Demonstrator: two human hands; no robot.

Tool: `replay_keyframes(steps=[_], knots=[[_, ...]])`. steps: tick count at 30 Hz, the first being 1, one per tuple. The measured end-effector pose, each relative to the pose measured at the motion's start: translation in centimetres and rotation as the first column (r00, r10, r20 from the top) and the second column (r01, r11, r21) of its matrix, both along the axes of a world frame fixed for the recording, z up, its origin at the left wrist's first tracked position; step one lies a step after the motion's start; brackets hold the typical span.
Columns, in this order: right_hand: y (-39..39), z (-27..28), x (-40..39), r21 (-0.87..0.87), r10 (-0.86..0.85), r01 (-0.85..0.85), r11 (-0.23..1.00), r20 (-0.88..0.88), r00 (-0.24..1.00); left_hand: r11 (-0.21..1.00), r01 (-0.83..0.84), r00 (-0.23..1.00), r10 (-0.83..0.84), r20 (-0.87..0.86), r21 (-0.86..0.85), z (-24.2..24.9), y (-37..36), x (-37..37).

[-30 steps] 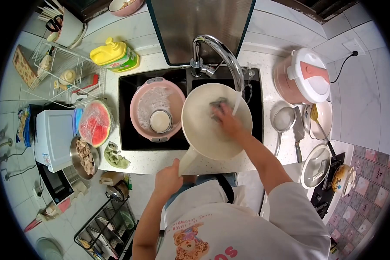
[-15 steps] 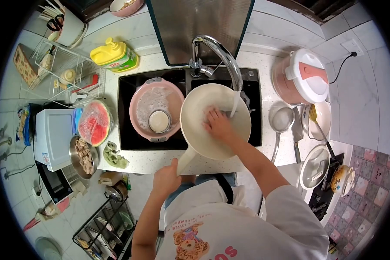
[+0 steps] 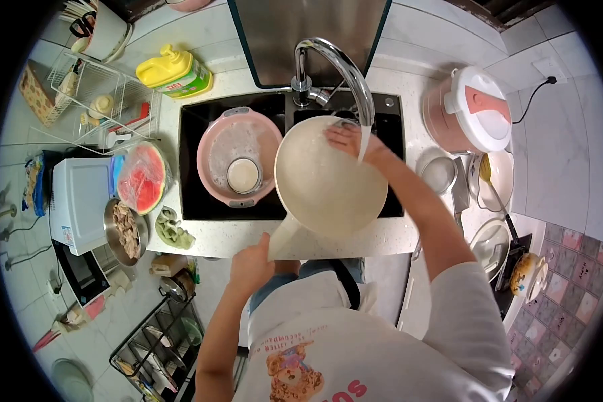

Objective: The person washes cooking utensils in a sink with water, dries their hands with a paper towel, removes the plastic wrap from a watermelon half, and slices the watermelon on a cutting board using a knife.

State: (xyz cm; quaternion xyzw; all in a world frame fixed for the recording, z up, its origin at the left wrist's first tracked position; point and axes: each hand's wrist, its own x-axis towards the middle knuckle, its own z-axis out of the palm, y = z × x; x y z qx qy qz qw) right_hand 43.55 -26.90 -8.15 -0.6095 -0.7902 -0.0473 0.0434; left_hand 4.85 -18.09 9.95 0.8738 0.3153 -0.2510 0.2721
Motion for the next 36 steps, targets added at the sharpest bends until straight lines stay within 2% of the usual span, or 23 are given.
replay_keyframes(steps=[2,4,6,7,9,10,11,13,15,18,21,23,25,26,27,28,29,32,35,36], knots=[[-2.7,-0.8,2.1,-0.071,-0.052,0.043,0.997,-0.129,0.99,1.0,0.004,1.0,-0.004,0.011,0.0,0.0,0.0,-0.1],[-6.2,-0.3,1.2,-0.363,-0.217,0.132,0.923,-0.205,0.954,1.0,0.0,1.0,0.0,0.023,-0.008,-0.3,0.1,-0.3],[-9.9,-0.3,-1.1,-0.476,-0.266,0.131,0.869,-0.228,0.936,1.0,-0.005,0.999,0.005,0.04,-0.017,-0.4,0.0,-0.4],[-11.6,-1.2,-2.6,-0.452,-0.228,0.102,0.886,-0.236,0.945,1.0,-0.006,0.999,0.007,0.048,-0.022,-0.3,0.1,-0.4],[-12.7,0.4,-7.1,-0.583,-0.356,0.138,0.801,-0.279,0.892,1.0,-0.003,0.999,0.004,0.048,-0.023,-0.2,0.2,-0.4],[-12.0,2.7,-9.5,-0.681,-0.452,0.132,0.72,-0.316,0.834,1.0,0.003,0.999,-0.002,0.04,-0.019,-0.1,0.2,-0.3],[-10.9,4.5,-12.0,-0.769,-0.547,0.111,0.629,-0.336,0.767,1.0,0.009,1.0,-0.008,0.03,-0.016,-0.1,0.2,-0.3],[-9.2,3.7,-16.3,-0.778,-0.723,0.039,0.627,-0.563,0.402,1.0,0.006,0.999,-0.005,0.039,-0.019,0.0,0.1,-0.4],[-6.0,3.8,-19.4,-0.654,-0.635,0.019,0.757,-0.728,0.258,1.0,0.006,0.999,-0.006,0.034,-0.022,0.1,0.2,-0.3],[-2.6,8.9,-20.1,-0.652,-0.653,-0.055,0.756,-0.748,-0.12,1.0,0.002,1.0,-0.002,0.019,-0.021,0.1,0.2,-0.4],[-5.1,5.5,-17.3,-0.609,-0.558,-0.155,0.778,-0.783,0.274,1.0,0.006,1.0,-0.005,0.024,-0.019,-0.3,0.3,-0.6],[-7.7,4.3,-14.8,-0.716,-0.59,-0.075,0.695,-0.627,0.509,0.999,0.008,1.0,-0.008,0.008,-0.033,-0.4,0.3,-0.5],[-10.7,0.7,-11.7,-0.703,-0.73,0.236,0.671,-0.569,0.378,0.999,0.013,1.0,-0.013,0.008,-0.043,-0.5,0.5,-0.6],[-11.1,1.4,-10.0,-0.631,-0.815,0.516,0.579,-0.471,0.338,0.999,0.009,1.0,-0.009,0.007,-0.047,-0.5,0.6,-0.6],[-11.0,3.0,-8.3,-0.531,-0.863,0.689,0.494,-0.398,0.312,0.999,0.015,1.0,-0.015,0.011,-0.048,-0.6,0.7,-0.7],[-10.9,4.9,-6.7,-0.416,-0.908,0.826,0.381,-0.336,0.249,0.999,0.023,1.0,-0.022,0.014,-0.048,-0.9,0.9,-0.9],[-10.5,6.6,-5.3,-0.32,-0.929,0.892,0.321,-0.29,0.23,0.998,0.031,0.999,-0.031,0.018,-0.047,-1.2,1.2,-0.9],[-10.5,7.5,-2.6,-0.4,-0.968,0.884,0.242,-0.167,0.189,0.996,0.066,0.996,-0.062,0.065,-0.057,-3.4,2.8,-1.6],[-11.9,1.9,0.0,-0.715,-0.957,0.659,0.231,-0.29,0.02,0.994,0.089,0.992,-0.082,0.101,-0.066,-4.9,4.1,-1.8],[-12.0,2.2,-0.7,-0.64,-0.953,0.719,0.27,-0.283,0.106,0.994,0.083,0.991,-0.075,0.112,-0.069,-5.0,4.2,-1.7]])
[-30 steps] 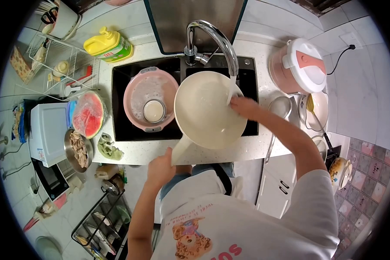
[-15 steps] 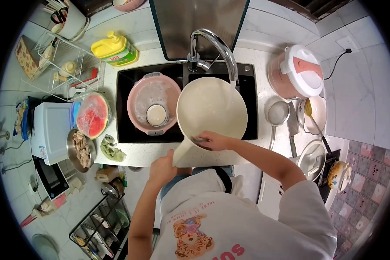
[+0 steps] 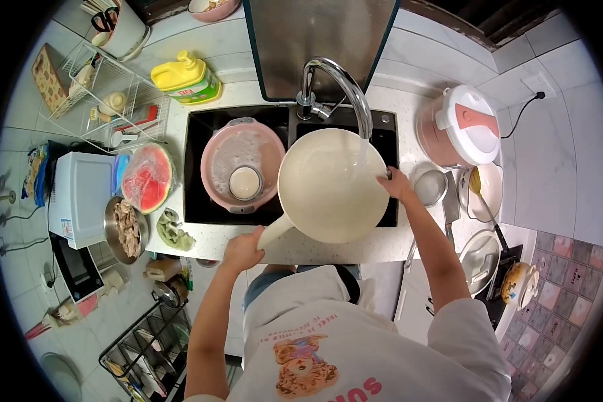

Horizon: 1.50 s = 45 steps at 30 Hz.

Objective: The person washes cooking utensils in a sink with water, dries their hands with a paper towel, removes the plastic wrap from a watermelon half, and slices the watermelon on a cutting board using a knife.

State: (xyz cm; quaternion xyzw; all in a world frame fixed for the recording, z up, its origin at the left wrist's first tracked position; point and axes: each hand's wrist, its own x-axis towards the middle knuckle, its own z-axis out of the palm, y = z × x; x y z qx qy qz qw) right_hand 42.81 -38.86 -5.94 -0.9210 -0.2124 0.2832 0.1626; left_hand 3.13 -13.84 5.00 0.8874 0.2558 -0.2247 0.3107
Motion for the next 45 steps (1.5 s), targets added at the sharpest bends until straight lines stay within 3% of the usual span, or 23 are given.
replay_keyframes(steps=[6,9,11,17,22,25,26,31,39,40,43,44,45], knots=[[0.2,2.8,-1.0,-0.038,0.053,-0.052,0.998,0.014,0.999,0.999,-0.032,0.999,0.032,0.017,-0.002,-1.7,0.5,-0.6],[-0.2,4.4,-2.9,0.065,0.003,-0.015,0.998,0.19,0.982,0.996,-0.068,0.998,0.068,-0.009,0.062,-3.1,0.5,-0.9],[-0.1,6.3,-4.1,0.082,-0.087,0.072,0.994,0.194,0.977,0.987,-0.082,0.996,0.084,-0.01,0.141,-4.4,0.6,-0.7],[-1.5,10.7,-7.4,0.262,-0.241,0.146,0.954,0.382,0.892,0.956,-0.118,0.959,0.04,0.28,0.27,-5.7,2.2,1.4],[-1.7,17.6,-9.7,0.415,-0.427,0.234,0.879,0.468,0.774,0.942,-0.175,0.925,0.058,0.375,0.286,-5.2,2.9,6.2],[-2.1,22.3,-9.9,0.255,-0.44,0.359,0.898,0.514,0.736,0.954,-0.162,0.931,0.063,0.36,0.252,-4.7,3.1,10.1],[-2.3,23.2,-10.0,0.376,-0.489,0.333,0.865,0.486,0.724,0.968,-0.147,0.906,0.05,0.419,0.203,-5.4,3.3,11.2],[-2.1,28.9,-10.2,0.338,-0.476,0.337,0.879,0.668,0.572,0.984,-0.015,0.903,-0.062,0.425,0.176,-5.2,1.8,16.7],[-2.7,33.4,-8.8,0.265,-0.412,0.361,0.894,0.804,0.43,0.985,0.138,0.913,-0.168,0.371,0.107,-4.8,-1.7,23.0],[-2.4,33.9,-8.7,0.256,-0.404,0.365,0.895,0.813,0.419,0.987,0.157,0.954,-0.161,0.253,0.038,-5.1,-1.9,23.9],[-1.8,34.7,-7.9,0.206,-0.337,0.363,0.909,0.876,0.345,0.981,0.167,0.928,-0.189,0.32,0.098,-6.6,-3.5,24.8],[-1.4,35.1,-7.7,0.197,-0.337,0.376,0.905,0.872,0.356,0.953,0.25,0.94,-0.281,0.193,0.171,-7.0,-4.0,25.5],[-1.0,35.6,-7.5,0.188,-0.321,0.363,0.913,0.879,0.354,0.975,0.204,0.947,-0.22,0.233,0.09,-7.9,-4.4,25.9]])
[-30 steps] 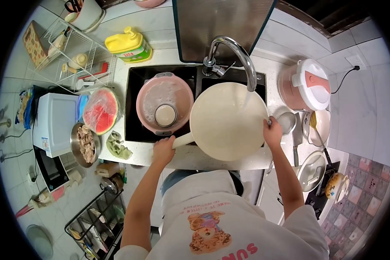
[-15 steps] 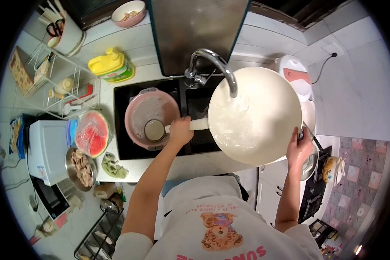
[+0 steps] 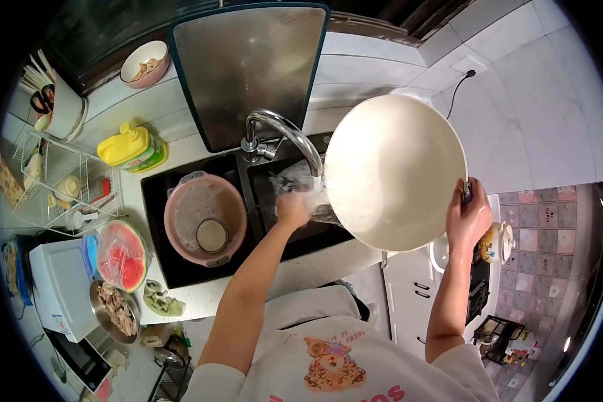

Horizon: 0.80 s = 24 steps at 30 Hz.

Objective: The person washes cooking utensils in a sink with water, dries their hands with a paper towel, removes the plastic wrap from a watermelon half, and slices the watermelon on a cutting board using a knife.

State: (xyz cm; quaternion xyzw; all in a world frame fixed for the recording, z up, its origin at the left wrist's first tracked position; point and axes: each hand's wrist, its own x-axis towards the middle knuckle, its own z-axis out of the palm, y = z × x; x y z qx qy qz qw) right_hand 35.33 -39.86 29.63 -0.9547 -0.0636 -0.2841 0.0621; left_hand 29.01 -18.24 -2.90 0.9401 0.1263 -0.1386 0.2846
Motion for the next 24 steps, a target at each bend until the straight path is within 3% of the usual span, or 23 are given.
replay_keyframes(steps=[2,3,6,7,11,14,18,22,24], knots=[[0.8,0.9,0.5,-0.024,0.026,-0.026,0.999,0.01,1.0,0.981,-0.086,0.995,0.092,0.026,-0.176,-3.8,-1.1,0.8],[1.0,1.1,0.8,-0.054,0.041,-0.039,0.998,0.036,0.998,0.963,-0.008,0.987,0.05,0.15,-0.269,-5.4,-1.5,0.8],[1.9,2.3,1.5,-0.087,0.045,-0.041,0.995,0.049,0.998,0.994,-0.092,0.985,0.081,-0.155,-0.064,2.1,-2.3,2.0],[2.3,2.9,1.7,-0.121,0.063,-0.056,0.991,0.059,0.996,0.963,-0.112,0.943,0.026,-0.331,-0.244,5.7,-1.8,2.3],[3.9,5.1,1.7,-0.237,0.076,-0.054,0.97,0.084,0.994,0.976,-0.021,0.948,-0.05,-0.315,-0.219,3.4,-4.8,3.1],[4.8,6.5,1.2,-0.298,0.068,-0.037,0.954,0.096,0.993,0.965,-0.054,0.911,-0.058,-0.407,-0.258,5.4,-6.3,3.7],[5.2,8.1,0.5,-0.326,0.047,-0.022,0.945,0.069,0.996,0.971,-0.071,0.925,-0.021,-0.379,-0.226,5.0,-8.6,3.5],[3.4,8.5,0.2,-0.264,0.06,-0.05,0.963,0.029,0.998,0.949,-0.017,0.925,-0.106,-0.366,-0.316,4.4,-7.4,2.3],[2.0,8.0,0.5,-0.184,0.033,-0.045,0.982,-0.07,0.997,0.961,-0.018,0.985,-0.03,-0.17,-0.274,3.8,-5.5,-0.1]])
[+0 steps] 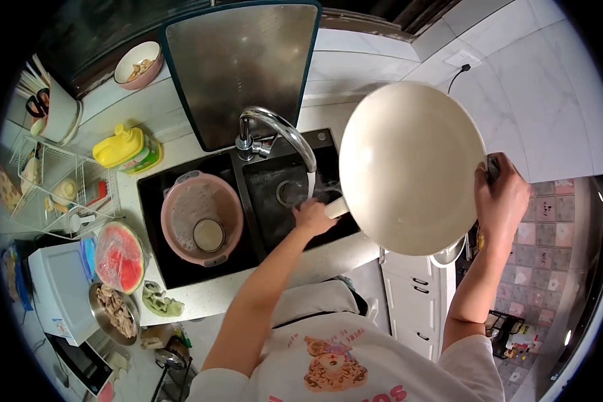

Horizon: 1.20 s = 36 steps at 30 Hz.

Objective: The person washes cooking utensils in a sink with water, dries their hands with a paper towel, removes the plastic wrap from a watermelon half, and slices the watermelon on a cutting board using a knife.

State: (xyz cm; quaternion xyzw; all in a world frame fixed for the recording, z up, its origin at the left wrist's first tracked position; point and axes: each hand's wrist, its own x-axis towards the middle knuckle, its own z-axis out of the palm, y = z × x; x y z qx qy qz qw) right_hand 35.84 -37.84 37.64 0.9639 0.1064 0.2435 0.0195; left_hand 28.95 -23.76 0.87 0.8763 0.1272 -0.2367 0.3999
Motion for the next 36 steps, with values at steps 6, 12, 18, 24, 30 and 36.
replay_keyframes(steps=[6,12,18,24,30,36], knots=[[-5.9,-8.4,3.6,0.21,-0.003,0.121,0.97,-0.486,0.874,0.999,0.035,0.994,-0.037,0.101,0.013,3.2,11.2,-8.0],[-5.5,-26.9,4.6,0.386,0.299,-0.012,0.923,-0.697,0.652,0.92,-0.049,0.997,0.068,-0.035,0.389,6.4,14.7,-17.4],[-3.1,-39.6,2.9,0.576,0.423,0.168,0.8,-0.741,0.522,0.816,-0.225,0.973,0.215,0.081,0.532,5.4,11.9,-23.1],[-0.3,-41.9,0.3,0.458,0.292,-0.024,0.889,-0.526,0.798,0.801,-0.243,0.96,0.278,0.02,0.547,5.3,9.9,-24.8],[4.0,-40.9,-4.7,0.413,0.576,-0.427,0.804,-0.367,0.731,0.815,-0.238,0.958,0.288,-0.012,0.528,6.0,9.4,-25.6],[4.6,-43.2,-6.5,0.073,0.419,-0.538,0.84,-0.716,0.558,0.814,-0.202,0.954,0.289,-0.079,0.545,7.8,9.0,-24.7]])
